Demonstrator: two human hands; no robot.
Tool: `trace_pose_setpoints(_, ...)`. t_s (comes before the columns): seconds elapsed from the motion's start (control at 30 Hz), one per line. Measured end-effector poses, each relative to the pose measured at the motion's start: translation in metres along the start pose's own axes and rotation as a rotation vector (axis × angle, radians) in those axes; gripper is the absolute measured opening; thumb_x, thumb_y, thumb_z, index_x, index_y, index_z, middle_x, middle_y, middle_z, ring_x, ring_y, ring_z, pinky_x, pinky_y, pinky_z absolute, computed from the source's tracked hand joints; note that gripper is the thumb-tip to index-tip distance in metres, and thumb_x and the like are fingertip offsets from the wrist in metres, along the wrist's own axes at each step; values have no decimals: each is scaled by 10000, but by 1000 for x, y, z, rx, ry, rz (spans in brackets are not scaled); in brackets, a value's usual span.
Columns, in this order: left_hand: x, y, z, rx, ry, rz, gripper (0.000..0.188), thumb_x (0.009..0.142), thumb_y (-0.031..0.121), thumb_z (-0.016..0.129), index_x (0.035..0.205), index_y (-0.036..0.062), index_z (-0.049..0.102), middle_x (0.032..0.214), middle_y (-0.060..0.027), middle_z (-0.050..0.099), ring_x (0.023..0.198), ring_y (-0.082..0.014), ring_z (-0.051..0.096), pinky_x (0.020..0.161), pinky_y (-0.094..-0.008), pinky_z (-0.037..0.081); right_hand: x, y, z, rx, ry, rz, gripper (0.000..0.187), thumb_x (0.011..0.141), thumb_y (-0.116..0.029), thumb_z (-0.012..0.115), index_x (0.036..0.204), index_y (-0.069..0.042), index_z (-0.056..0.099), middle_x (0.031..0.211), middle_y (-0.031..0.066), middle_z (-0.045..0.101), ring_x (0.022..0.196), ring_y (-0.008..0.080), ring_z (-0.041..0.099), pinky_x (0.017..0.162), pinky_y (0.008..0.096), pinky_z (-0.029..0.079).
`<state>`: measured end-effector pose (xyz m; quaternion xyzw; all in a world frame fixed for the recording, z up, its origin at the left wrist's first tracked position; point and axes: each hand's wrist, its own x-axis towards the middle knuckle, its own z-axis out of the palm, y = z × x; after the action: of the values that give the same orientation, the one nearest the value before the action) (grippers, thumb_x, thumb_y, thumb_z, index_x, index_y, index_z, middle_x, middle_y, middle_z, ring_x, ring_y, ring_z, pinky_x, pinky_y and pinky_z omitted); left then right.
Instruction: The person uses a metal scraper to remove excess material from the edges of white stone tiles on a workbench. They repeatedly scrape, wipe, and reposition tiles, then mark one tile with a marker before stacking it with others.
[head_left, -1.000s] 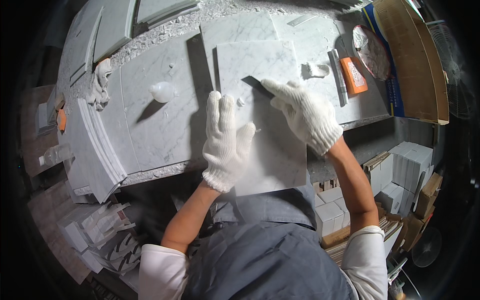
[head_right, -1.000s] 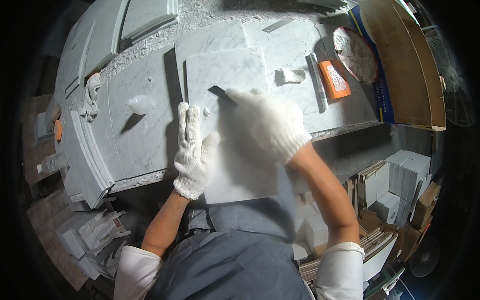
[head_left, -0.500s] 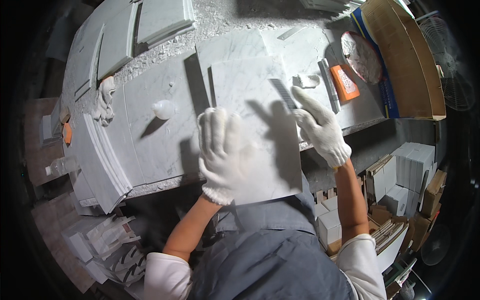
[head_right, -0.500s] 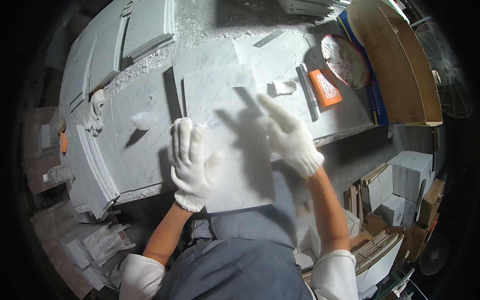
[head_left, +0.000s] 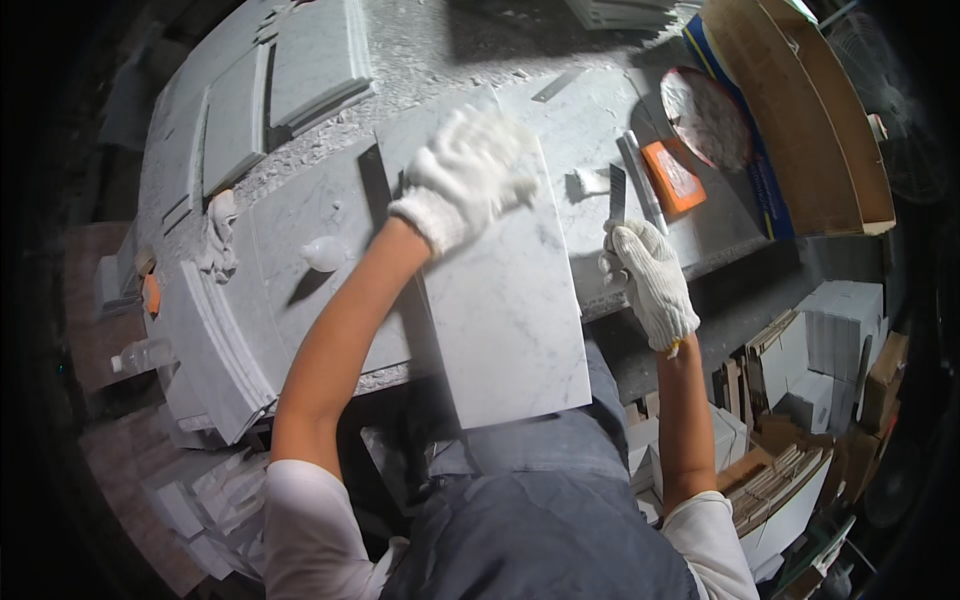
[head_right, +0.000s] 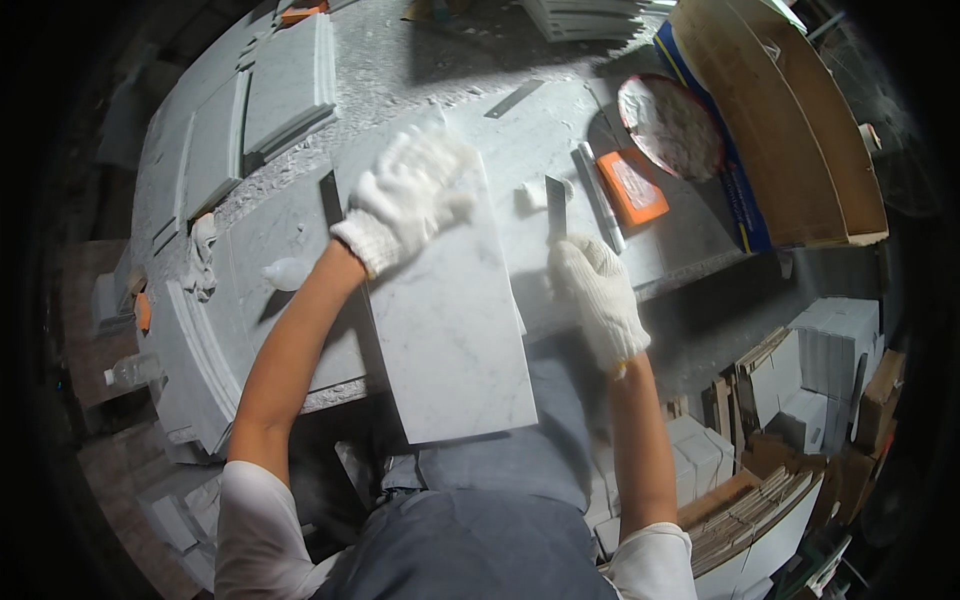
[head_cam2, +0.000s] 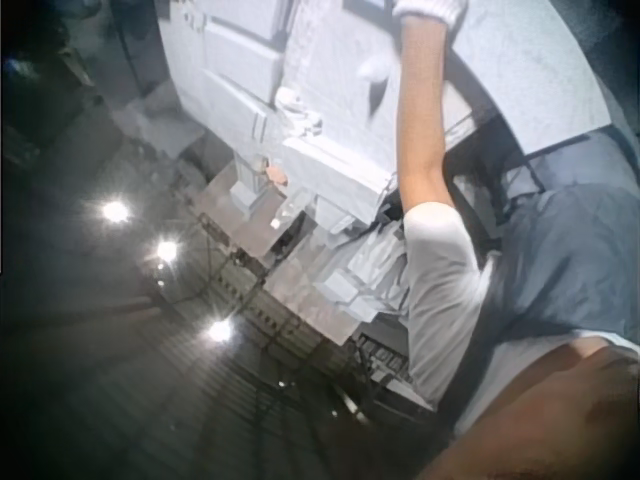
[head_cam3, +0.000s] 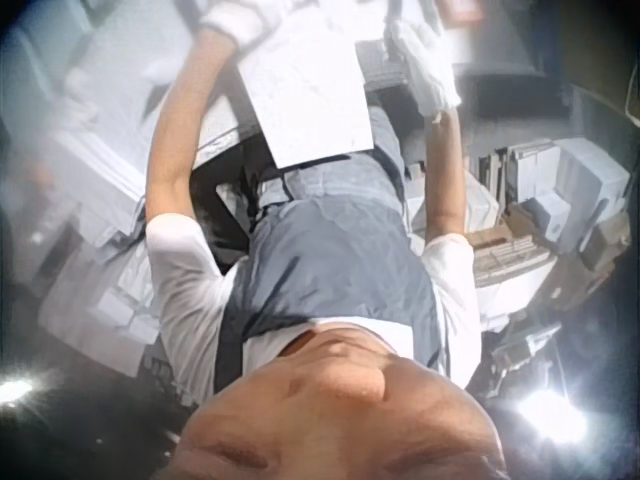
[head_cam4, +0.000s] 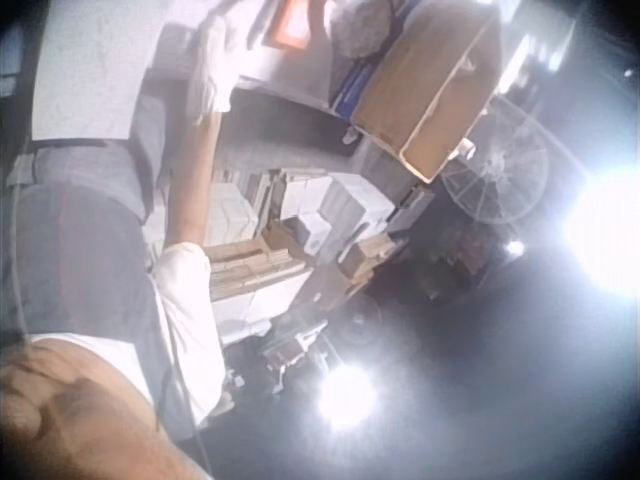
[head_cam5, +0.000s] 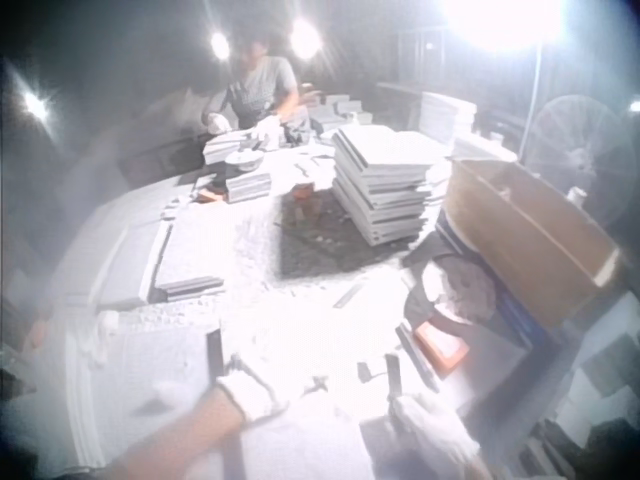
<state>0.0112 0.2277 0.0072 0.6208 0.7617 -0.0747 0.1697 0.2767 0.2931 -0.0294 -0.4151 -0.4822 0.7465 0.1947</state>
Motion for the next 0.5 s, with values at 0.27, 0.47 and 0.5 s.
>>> trace_pose_setpoints(0.27,-67,8,45,-150,769,60,682,942,488,595,1496,101,506,1602,-153,393,1507,-317,313,1260,-519,183,34,-12,51,-302,120,-180,390,1008,-155,644,1381,-58,583,917,-9,631,665,54,544,582,210,483)
trace_pose_setpoints(0.47,-95,28,65,-201,730,-199,654,893,379,697,1451,80,533,1577,-183,408,1509,-364,294,1251,-553,206,50,-33,72,-875,92,-350,481,1027,-187,560,1500,-141,487,1206,132,695,1086,283,680,912,381,529)
trace_pose_setpoints(0.5,-95,28,67,-201,733,-201,656,892,374,699,1449,70,531,1577,-188,406,1513,-372,283,1251,-559,199,51,-35,72,-951,77,-471,477,1026,-189,557,1497,-156,492,1184,133,698,1067,287,682,886,389,532)
